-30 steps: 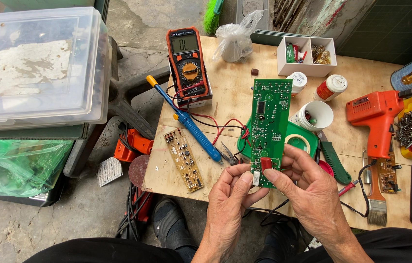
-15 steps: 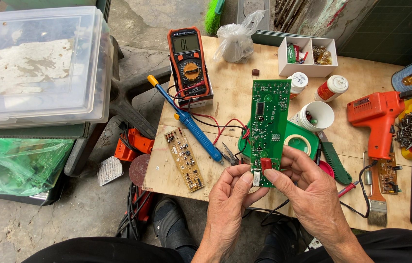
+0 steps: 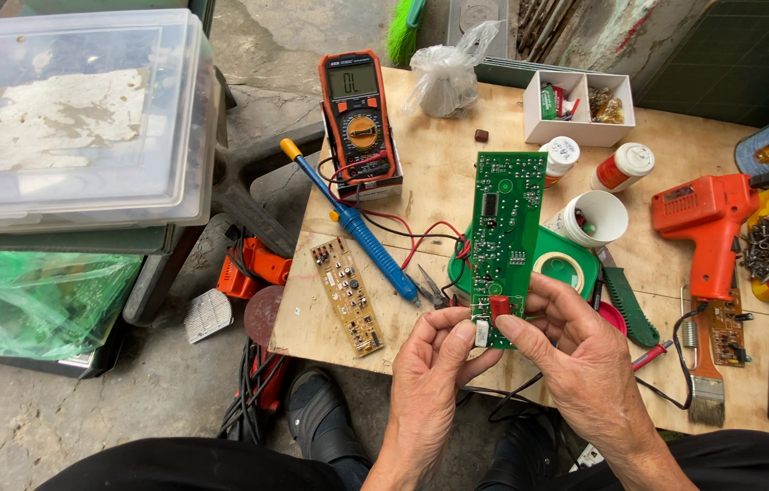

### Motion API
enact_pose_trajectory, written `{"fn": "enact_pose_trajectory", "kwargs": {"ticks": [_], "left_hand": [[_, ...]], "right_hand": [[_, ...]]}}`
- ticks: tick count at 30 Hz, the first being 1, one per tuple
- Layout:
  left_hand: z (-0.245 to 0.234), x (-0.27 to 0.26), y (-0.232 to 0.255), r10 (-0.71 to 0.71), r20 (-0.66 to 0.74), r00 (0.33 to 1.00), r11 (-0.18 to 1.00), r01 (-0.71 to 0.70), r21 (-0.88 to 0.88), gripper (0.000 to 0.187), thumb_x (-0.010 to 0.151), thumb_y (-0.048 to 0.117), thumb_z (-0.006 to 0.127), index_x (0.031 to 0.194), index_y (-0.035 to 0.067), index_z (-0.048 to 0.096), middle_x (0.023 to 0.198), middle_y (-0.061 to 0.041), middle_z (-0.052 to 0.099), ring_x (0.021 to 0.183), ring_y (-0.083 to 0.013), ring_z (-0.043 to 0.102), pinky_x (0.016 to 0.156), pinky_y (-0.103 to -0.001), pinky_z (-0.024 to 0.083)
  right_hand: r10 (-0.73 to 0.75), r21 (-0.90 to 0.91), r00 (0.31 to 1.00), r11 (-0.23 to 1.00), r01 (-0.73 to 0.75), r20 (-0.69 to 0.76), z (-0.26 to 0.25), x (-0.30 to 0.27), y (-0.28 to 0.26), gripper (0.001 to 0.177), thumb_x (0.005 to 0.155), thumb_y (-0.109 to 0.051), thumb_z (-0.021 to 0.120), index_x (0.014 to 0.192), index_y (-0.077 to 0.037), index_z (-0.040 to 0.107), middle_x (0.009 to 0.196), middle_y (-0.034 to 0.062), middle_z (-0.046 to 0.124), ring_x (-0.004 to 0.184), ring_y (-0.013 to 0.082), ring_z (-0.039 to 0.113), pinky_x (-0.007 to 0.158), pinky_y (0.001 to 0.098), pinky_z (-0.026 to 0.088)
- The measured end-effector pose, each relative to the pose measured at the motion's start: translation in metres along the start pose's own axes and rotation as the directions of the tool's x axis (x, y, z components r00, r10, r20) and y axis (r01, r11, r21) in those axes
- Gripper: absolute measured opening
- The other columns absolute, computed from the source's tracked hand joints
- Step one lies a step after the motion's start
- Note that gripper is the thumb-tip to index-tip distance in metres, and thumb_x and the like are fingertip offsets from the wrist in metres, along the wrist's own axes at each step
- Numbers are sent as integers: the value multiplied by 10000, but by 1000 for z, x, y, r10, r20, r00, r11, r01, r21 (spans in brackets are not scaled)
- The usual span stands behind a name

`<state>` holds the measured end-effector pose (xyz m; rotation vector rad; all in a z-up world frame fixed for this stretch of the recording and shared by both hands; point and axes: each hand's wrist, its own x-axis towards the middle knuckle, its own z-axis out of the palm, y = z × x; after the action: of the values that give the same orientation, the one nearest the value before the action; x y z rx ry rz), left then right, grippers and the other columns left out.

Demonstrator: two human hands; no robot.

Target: The person scrapes a green circuit board with a small metal tool, then uses a multimeter to test points on the board. They flip the board over to view the other side, place it on the table, and later pick up a second circuit board to compare. Finally, they open a plastic container and handle a green lid.

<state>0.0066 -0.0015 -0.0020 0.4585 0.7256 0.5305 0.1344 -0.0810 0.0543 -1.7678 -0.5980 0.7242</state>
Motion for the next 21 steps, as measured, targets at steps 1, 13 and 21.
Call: {"fn": "enact_pose_trajectory", "kwargs": {"ticks": [1, 13, 21], "left_hand": [[-2, 1, -2, 4, -12, 1000, 1000, -4, -8, 241, 1040, 114, 702, 1240, -17, 677, 1208, -196, 799, 1091, -256, 795, 1023, -450, 715], [-21, 2, -16, 70, 55, 996, 997, -67, -49, 286, 1058, 162, 708, 1269, -25, 659, 1267, -183, 757, 1155, -214, 765, 1047, -432, 707], [-31, 0, -5, 15, -29, 999, 997, -17, -73, 313, 1048, 164, 713, 1284, -32, 651, 1206, -192, 758, 1084, -206, 754, 1015, -405, 712]], "right_hand": [[6, 3, 1000, 1000, -6, -13, 2, -1, -1, 556, 910, -70, 789, 1455, -6, 698, 1257, 121, 868, 1138, 157, 803, 1040, 281, 630], [115, -85, 993, 990, -117, -30, 17, -3, -9, 575, 908, -1, 771, 1479, 7, 702, 1223, 147, 845, 1128, 187, 775, 1082, 297, 603], [161, -81, 987, 984, -159, 9, 31, 2, -11, 573, 905, -28, 783, 1475, -25, 720, 1226, 133, 869, 1126, 176, 794, 1083, 294, 605]]}}
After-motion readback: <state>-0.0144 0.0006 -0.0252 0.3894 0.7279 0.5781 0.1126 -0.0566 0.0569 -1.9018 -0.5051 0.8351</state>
